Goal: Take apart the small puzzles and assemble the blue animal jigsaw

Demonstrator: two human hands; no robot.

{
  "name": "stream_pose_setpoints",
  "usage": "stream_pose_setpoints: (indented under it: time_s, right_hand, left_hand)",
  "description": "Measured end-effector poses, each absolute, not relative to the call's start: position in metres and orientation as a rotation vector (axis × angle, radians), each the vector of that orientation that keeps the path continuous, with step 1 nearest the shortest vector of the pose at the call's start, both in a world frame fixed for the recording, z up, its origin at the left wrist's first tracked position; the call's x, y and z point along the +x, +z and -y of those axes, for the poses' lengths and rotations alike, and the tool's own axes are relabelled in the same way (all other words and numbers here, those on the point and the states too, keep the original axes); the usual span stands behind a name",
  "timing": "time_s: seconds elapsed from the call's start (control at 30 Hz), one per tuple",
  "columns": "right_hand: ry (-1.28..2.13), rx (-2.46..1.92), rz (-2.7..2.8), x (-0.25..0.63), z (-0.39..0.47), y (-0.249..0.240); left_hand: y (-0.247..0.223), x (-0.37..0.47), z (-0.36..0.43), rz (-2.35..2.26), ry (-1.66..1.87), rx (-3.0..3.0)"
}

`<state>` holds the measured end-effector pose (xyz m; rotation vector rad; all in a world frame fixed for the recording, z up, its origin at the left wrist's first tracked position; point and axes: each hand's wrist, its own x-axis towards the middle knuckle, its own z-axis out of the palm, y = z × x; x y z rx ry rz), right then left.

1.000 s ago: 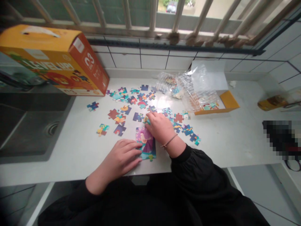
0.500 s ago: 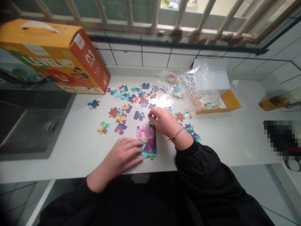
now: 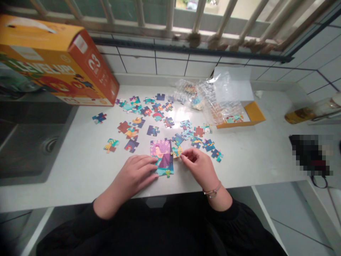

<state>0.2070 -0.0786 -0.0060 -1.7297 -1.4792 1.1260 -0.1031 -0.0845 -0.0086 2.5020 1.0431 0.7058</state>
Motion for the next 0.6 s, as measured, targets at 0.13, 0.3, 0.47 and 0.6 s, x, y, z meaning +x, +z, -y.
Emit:
stream_pose_setpoints:
  time_s: [0.13, 0.3, 0.47, 0.6]
  right_hand:
    - [1.014, -1.739, 1.655, 0.204, 0.087, -0.002]
    - [0.799, -1.683, 1.899, 0.204, 0.082, 0.002]
    - [0.577, -1.53, 2.093, 0.207, 0.075, -0.002]
    - [0.641, -1.343, 2.209, 0.208, 0.077, -0.001]
  left_hand:
    - [-0.01, -0.103, 0.085, -1.038, 0.703, 2.497]
    - [-0.009, -0.102, 0.085, -1.047, 0.709, 2.5]
    - [-0.007, -0.103, 0.084, -1.049, 0.706, 2.506]
    - [-0.008, -0.103, 0.085, -1.049, 0.699, 2.499]
